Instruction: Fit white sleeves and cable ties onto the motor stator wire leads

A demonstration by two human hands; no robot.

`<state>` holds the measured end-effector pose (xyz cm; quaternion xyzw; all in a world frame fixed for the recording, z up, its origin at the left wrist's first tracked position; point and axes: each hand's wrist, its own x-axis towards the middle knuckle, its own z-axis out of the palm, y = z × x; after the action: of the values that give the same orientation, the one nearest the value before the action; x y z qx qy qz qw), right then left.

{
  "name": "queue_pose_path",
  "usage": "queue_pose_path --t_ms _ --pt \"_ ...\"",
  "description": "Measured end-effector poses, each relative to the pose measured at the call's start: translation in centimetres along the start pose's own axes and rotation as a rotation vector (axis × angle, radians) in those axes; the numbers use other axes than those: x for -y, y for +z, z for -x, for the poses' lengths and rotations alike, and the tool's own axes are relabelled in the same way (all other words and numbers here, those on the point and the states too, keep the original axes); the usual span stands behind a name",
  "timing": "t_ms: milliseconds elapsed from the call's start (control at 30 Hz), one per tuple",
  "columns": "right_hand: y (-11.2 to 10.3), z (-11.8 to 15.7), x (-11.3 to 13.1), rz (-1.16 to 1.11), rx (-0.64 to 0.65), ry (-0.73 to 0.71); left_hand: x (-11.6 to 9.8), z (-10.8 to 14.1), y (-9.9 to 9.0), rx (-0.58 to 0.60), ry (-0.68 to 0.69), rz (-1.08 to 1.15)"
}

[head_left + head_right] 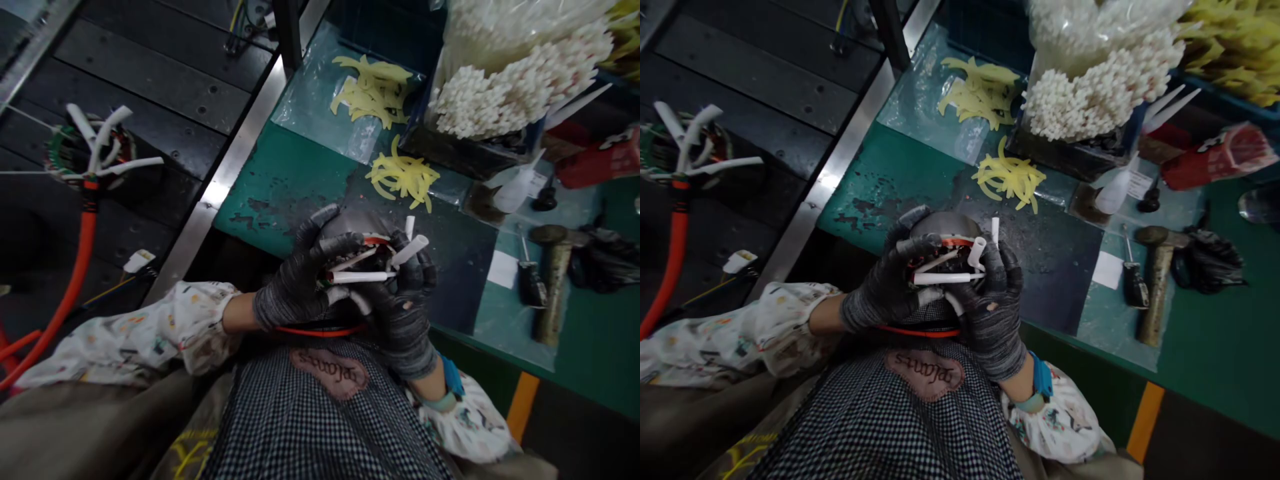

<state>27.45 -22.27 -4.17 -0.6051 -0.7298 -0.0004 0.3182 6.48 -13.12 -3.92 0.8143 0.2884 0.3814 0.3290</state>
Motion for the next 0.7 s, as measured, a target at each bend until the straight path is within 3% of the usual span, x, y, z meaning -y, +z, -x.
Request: queue_pose_path --t_ms 200,400,467,700 --pt "-2.5 -0.5 -2.7 -0.054 0.139 -0.017 -0.6 -1.5 0.2 0.054 0.002 -0.018" --pt "-2.6 -0.9 -4.3 -0.11 0.123 -0.078 -1.5 -3.3 0.2 0.127 0.077 -0.032" --pt "-2.1 -0.6 -4.2 -0.155 0.108 -0.087 -1.6 -3.4 0.0 0.157 0.087 -0.056" --pt "-1.7 -0.1 -2.0 -0.131 0.117 0.124 -2.3 -3.4 -0.4 0.177 0.007 -0.058"
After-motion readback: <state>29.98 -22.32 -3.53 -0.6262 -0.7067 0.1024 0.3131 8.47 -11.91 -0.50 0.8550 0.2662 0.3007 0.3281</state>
